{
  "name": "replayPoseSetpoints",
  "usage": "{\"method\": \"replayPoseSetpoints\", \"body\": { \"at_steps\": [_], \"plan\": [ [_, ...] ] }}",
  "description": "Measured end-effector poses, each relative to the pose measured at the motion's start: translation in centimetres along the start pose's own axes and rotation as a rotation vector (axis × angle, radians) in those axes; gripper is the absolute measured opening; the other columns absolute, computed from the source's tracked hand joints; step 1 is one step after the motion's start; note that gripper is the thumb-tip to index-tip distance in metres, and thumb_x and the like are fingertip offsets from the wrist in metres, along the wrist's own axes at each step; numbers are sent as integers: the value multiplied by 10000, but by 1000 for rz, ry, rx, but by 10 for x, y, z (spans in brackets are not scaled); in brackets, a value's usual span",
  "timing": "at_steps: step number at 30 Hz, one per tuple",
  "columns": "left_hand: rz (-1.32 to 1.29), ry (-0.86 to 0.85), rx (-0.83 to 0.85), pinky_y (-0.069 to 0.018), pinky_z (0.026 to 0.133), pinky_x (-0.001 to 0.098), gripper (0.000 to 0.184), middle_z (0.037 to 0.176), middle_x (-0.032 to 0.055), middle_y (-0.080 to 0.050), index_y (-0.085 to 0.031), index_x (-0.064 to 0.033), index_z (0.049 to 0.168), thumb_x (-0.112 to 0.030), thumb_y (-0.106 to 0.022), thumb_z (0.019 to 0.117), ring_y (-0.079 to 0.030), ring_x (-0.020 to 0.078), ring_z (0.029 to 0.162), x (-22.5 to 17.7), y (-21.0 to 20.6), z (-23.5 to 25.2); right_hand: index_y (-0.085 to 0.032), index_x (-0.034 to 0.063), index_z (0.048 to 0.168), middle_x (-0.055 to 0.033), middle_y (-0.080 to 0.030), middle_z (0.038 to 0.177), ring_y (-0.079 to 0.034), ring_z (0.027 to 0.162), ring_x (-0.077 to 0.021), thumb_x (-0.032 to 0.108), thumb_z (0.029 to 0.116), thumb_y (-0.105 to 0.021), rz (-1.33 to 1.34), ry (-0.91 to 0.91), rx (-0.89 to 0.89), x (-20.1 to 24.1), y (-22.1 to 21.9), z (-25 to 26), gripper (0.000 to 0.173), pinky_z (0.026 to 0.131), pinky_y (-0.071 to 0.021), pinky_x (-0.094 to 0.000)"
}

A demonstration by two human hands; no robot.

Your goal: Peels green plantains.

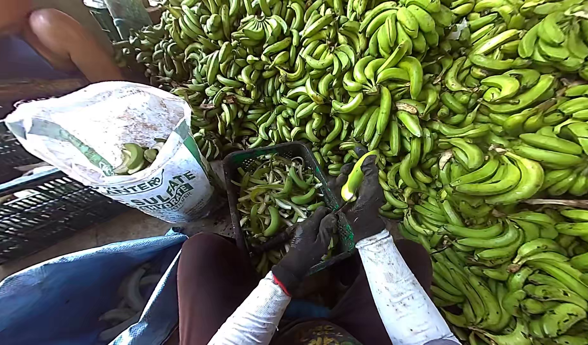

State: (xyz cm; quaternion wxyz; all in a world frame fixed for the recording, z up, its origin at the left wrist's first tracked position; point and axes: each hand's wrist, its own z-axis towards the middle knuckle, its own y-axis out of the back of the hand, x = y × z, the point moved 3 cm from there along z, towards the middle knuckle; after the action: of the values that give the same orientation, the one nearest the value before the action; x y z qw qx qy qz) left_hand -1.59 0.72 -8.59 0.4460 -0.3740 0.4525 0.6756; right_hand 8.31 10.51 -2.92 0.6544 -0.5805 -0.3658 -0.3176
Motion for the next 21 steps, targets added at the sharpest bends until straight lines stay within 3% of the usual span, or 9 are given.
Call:
{"method": "replayPoseSetpoints", "body": {
  "at_steps": [2, 6, 8, 11, 13, 15, 19, 21],
  "plan": [
    [13, 29, 1, -524, 714, 286, 554, 821, 14, -613, -661, -37, 1111, -483, -332, 1086, -587, 68, 733, 8, 3, 3, -562, 229, 1310, 24, -605, 748, -610, 558, -115, 526, 1081, -343, 20, -120, -50, -4, -9, -11, 434, 527, -582, -325],
    [36, 73, 14, -542, 774, 331, 588, 912, 49, -679, -667, -38, 1147, -509, -323, 1077, -634, 101, 806, 21, 7, 0, -569, 148, 1255, -53, -646, 758, -658, 593, -185, 525, 1089, -311, 34, -257, -61, -21, -3, -14, 486, 543, -597, -374],
    [45, 74, 19, -543, 761, 319, 549, 904, 44, -674, -670, -42, 1139, -477, -341, 1081, -635, 95, 798, 22, 6, -2, -582, 145, 1238, -73, -700, 854, -701, 693, -211, 500, 1096, -282, 70, -154, 7, -25, 7, -4, 486, 600, -609, -388],
    [82, 52, 37, -540, 726, 338, 493, 837, 51, -650, -678, -44, 1094, -426, -367, 1087, -626, 114, 747, 17, 1, -5, -536, 266, 1364, 31, -654, 1048, -655, 879, -110, 476, 1097, -287, -13, 128, 137, -23, 25, 12, 422, 789, -573, -315],
    [94, 37, 54, -523, 712, 332, 489, 809, 38, -622, -672, -53, 1070, -429, -360, 1085, -601, 110, 729, 18, -2, -3, -617, 235, 1229, 66, -650, 891, -646, 745, -65, 428, 1100, -232, -44, 186, 124, -20, 25, 14, 450, 715, -584, -278],
    [96, 40, 80, -522, 732, 347, 498, 820, 53, -625, -671, -36, 1083, -419, -354, 1085, -605, 127, 743, 20, -2, -1, -645, 189, 1106, 64, -627, 739, -627, 621, -69, 419, 1104, -163, 31, 85, 107, -18, 21, 12, 535, 644, -592, -287],
    [129, 39, 99, -544, 803, 373, 516, 892, 87, -670, -674, -34, 1103, -435, -349, 1090, -655, 157, 832, 27, 4, 5, -683, 182, 1071, 35, -627, 688, -638, 597, -113, 544, 1070, -150, 208, -181, 209, -40, 25, 4, 644, 630, -604, -354],
    [151, 52, 90, -543, 885, 406, 508, 973, 121, -706, -687, -18, 1139, -401, -357, 1093, -682, 190, 935, 32, 7, 6, -696, 188, 1040, 28, -647, 695, -647, 621, -131, 583, 1048, -77, 251, -263, 226, -49, 21, -4, 734, 659, -597, -371]
  ]
}}
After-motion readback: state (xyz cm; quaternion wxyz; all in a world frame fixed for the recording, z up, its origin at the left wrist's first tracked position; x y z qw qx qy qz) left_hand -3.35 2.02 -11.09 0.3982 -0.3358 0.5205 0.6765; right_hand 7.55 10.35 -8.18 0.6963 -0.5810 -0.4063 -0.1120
